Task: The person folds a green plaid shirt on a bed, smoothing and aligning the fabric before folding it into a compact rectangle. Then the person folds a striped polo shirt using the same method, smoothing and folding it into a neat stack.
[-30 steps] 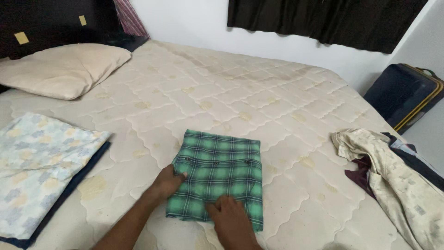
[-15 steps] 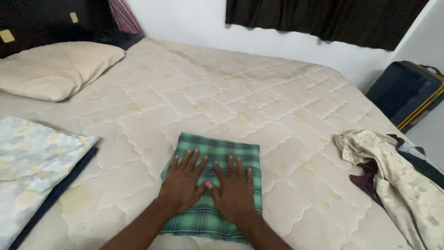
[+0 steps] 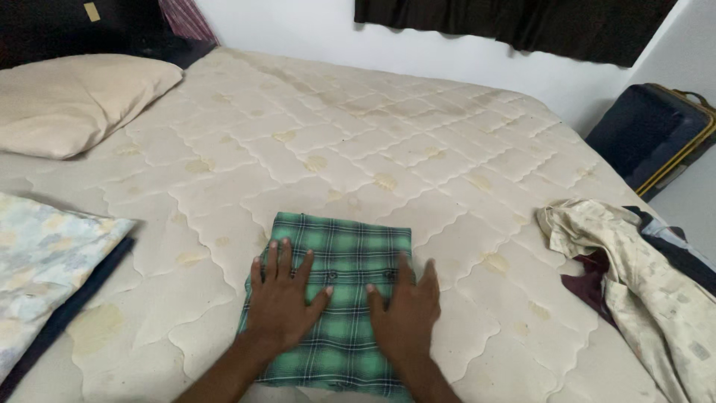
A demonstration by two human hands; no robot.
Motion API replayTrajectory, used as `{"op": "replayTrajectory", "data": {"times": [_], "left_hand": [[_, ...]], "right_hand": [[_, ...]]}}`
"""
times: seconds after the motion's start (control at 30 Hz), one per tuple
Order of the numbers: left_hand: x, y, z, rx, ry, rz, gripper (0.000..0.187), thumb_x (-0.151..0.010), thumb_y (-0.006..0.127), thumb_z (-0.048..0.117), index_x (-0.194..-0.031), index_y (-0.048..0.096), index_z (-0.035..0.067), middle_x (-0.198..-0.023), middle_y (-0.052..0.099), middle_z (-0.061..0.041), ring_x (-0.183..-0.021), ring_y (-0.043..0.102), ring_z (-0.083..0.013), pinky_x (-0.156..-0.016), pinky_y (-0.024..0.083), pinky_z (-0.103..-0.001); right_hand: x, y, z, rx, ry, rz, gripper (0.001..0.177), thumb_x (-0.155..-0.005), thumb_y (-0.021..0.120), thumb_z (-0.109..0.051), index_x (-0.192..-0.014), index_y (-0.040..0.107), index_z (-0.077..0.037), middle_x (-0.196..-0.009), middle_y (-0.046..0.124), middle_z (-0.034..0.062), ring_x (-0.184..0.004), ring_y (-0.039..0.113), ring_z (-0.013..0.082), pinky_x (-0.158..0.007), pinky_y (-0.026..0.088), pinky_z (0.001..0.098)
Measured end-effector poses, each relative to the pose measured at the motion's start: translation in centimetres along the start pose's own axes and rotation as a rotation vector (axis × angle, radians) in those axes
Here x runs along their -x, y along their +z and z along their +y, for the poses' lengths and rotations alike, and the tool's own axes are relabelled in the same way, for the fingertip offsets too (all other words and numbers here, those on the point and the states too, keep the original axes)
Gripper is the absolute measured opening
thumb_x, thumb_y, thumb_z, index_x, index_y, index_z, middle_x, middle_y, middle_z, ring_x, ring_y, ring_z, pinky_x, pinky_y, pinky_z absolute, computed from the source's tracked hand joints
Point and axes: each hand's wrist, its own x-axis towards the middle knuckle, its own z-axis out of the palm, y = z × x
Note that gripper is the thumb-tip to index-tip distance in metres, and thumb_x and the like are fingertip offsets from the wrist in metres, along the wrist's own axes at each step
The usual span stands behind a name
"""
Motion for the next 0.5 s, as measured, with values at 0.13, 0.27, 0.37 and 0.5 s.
{"op": "replayTrajectory", "data": {"times": [0.13, 0.27, 0.37, 0.5], "left_hand": [[0.8, 1.7, 3.0, 0.187, -0.231, -0.036, 0.097, -0.096, 0.034, 0.077, -0.162, 0.015, 0.009, -0.167, -0.009, -0.03, -0.154, -0.014, -0.0472, -0.117, -0.005, -0.068], [1.5, 2.9, 5.9, 0.335, -0.401, -0.07, 0.104, -0.09, 0.024, 0.085, -0.164, 0.005, 0.014, -0.167, -0.019, -0.026, -0.153, -0.018, -0.0467, -0.118, -0.008, -0.067], [1.1, 2.2, 7.8, 0.574, -0.512, -0.056, 0.107, -0.087, 0.02, 0.088, -0.165, 0.002, 0.017, -0.168, -0.019, -0.027, -0.155, -0.019, -0.047, -0.118, -0.009, -0.069], [0.1, -1.5, 9.8, 1.205, -0.647, -0.05, 0.111, -0.079, 0.019, 0.092, -0.166, 0.003, 0.023, -0.171, -0.014, -0.02, -0.158, -0.016, -0.0424, -0.122, -0.004, -0.07]], "right_hand": [[-2.6, -1.4, 1.4, -0.391, 0.482, -0.284, 0.104, -0.078, 0.088, -0.029, -0.152, 0.025, 0.007, -0.141, 0.048, 0.033, -0.129, 0.056, 0.0429, -0.102, 0.054, 0.0502], [-4.5, -3.4, 1.6, -0.952, 0.584, -0.597, 0.071, -0.08, 0.079, -0.006, -0.14, 0.047, 0.015, -0.121, 0.069, 0.0291, -0.104, 0.074, 0.0369, -0.086, 0.066, 0.0436], [-5.2, -5.4, -0.2, -1.064, 0.452, -0.691, 0.061, -0.08, 0.072, -0.001, -0.138, 0.055, 0.01, -0.116, 0.072, 0.0238, -0.099, 0.074, 0.0322, -0.086, 0.066, 0.0415], [-5.0, -9.5, -4.5, -0.904, 0.165, -0.657, 0.062, -0.077, 0.071, -0.006, -0.138, 0.057, -0.004, -0.115, 0.074, 0.0184, -0.098, 0.073, 0.0282, -0.086, 0.066, 0.0399]]}}
